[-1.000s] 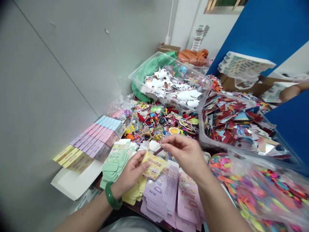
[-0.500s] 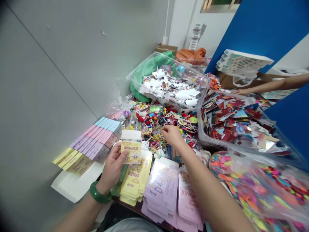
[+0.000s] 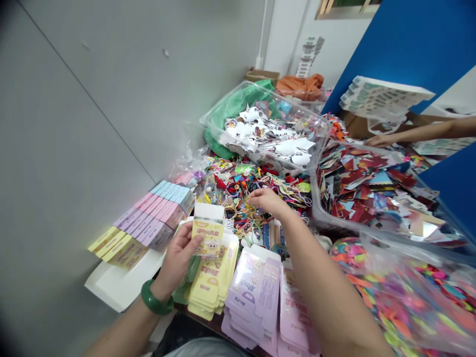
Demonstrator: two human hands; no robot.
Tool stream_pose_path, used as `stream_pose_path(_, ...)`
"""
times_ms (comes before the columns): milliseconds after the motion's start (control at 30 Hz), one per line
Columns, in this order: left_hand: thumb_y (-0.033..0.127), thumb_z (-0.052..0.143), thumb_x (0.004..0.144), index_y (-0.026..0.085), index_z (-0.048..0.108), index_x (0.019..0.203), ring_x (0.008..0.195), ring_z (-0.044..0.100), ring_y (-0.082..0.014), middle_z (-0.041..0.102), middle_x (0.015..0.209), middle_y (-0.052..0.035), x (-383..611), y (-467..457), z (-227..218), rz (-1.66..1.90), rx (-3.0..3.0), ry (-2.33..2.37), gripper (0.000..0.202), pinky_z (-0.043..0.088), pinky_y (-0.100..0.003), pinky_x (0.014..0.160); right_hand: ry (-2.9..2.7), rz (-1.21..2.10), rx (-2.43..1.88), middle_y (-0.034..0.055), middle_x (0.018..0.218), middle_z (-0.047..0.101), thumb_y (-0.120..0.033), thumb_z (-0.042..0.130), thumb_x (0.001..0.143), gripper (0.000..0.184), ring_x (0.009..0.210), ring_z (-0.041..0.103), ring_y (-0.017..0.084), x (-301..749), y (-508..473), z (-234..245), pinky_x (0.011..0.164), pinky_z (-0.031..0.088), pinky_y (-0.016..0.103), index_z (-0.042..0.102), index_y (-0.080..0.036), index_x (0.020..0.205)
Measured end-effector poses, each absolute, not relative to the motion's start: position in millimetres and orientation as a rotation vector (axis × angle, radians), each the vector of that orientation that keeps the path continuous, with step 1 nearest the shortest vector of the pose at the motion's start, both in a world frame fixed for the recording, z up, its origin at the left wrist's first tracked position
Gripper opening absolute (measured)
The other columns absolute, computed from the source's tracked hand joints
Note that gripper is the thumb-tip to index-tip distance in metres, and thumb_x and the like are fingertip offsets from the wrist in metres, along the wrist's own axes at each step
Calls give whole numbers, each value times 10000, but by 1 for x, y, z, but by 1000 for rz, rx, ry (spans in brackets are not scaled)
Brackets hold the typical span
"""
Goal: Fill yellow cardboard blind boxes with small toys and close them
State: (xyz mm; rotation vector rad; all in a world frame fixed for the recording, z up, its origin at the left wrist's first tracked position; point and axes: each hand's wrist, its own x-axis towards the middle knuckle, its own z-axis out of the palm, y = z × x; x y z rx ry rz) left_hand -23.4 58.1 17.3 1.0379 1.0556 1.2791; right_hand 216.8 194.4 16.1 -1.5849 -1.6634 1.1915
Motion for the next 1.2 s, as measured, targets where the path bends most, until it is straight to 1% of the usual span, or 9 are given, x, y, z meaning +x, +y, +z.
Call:
stream_pose_path(167, 351, 680, 829, 205, 579, 1102, 907, 682, -181, 719, 1068, -52, -17, 59, 15, 1200, 1062, 1026, 325, 555, -295, 790, -1421, 1337, -1357, -9, 642, 588, -488, 719, 556, 392, 531, 483, 98, 238, 178, 39, 471, 335, 233, 598, -185, 772)
stream_pose_path(333, 338, 653, 850, 206, 572, 1101, 977, 657, -194, 692, 1110, -54, -6, 57, 11, 1131, 1150, 1057, 295, 534, -300, 831, -1315, 1314, -1178, -5, 656, 628, -413, 793, 586, 360, 544, 525, 104, 229, 136, 60, 503, 398, 234, 606, -193, 800)
stream_pose_path(500, 313, 621, 876, 204, 563, 1107, 1025, 615, -200, 664, 1087, -51, 8, 52, 2, 1114, 1362, 1006, 262, 482, -323, 906, -1692, 678, -1202, 38, 758, 680, -272, 633, 799, 88, 667, 612, 160, 203, 74, 65, 609, 483, 291, 654, -188, 811)
stream_pose_path(600, 294, 617, 875, 205, 567, 1089, 953, 602, -183, 650, 1024, -32, 19, 47, 3, 1068, 1448, 1020, 236, 474, -302, 860, -1982, 221, -1222, 76, 842, 693, -161, 500, 876, 166, 786, 627, 204, 200, 49, 60, 692, 496, 337, 664, -179, 888)
stream_pose_path(700, 251, 615, 869, 208, 577, 1069, 923, 582, -165, 631, 990, -13, 29, 42, 7, 1051, 1516, 1001, 208, 456, -275, 833, -2156, 95, -1207, 85, 950, 717, -110, 477, 873, 217, 874, 630, 226, 205, 31, 61, 795, 505, 380, 675, -182, 925)
stream_pose_path(867, 232, 605, 871, 214, 583, 1067, 917, 566, -155, 615, 982, -8, 43, 29, 1, 993, 1515, 929, 198, 456, -268, 827, -2237, 253, -1277, 68, 1042, 729, -70, 457, 807, 331, 948, 650, 233, 218, 3, 72, 795, 518, 367, 700, -207, 984)
stream_pose_path(1000, 292, 612, 860, 223, 548, 1106, 972, 584, -191, 602, 1054, -38, 50, 20, -14, 912, 1292, 840, 264, 522, -276, 733, -1769, 431, -1361, 51, 905, 728, -244, 549, 855, 203, 752, 641, 174, 240, -3, 57, 659, 503, 298, 716, -220, 969)
stream_pose_path(1100, 327, 638, 832, 225, 509, 1140, 1026, 605, -230, 590, 1156, -68, 54, 17, -25, 856, 1110, 810, 350, 553, -275, 654, -1300, 919, -1465, 14, 661, 647, -417, 709, 739, 245, 514, 514, 115, 256, 0, 32, 458, 385, 237, 708, -197, 845)
stream_pose_path(1200, 323, 659, 806, 215, 510, 1132, 1018, 619, -228, 600, 1142, -67, 59, 16, -35, 845, 1046, 842, 375, 565, -291, 680, -969, 1487, -1335, -20, 569, 571, -472, 815, 611, 384, 454, 441, 79, 259, 3, 8, 395, 265, 193, 689, -180, 827)
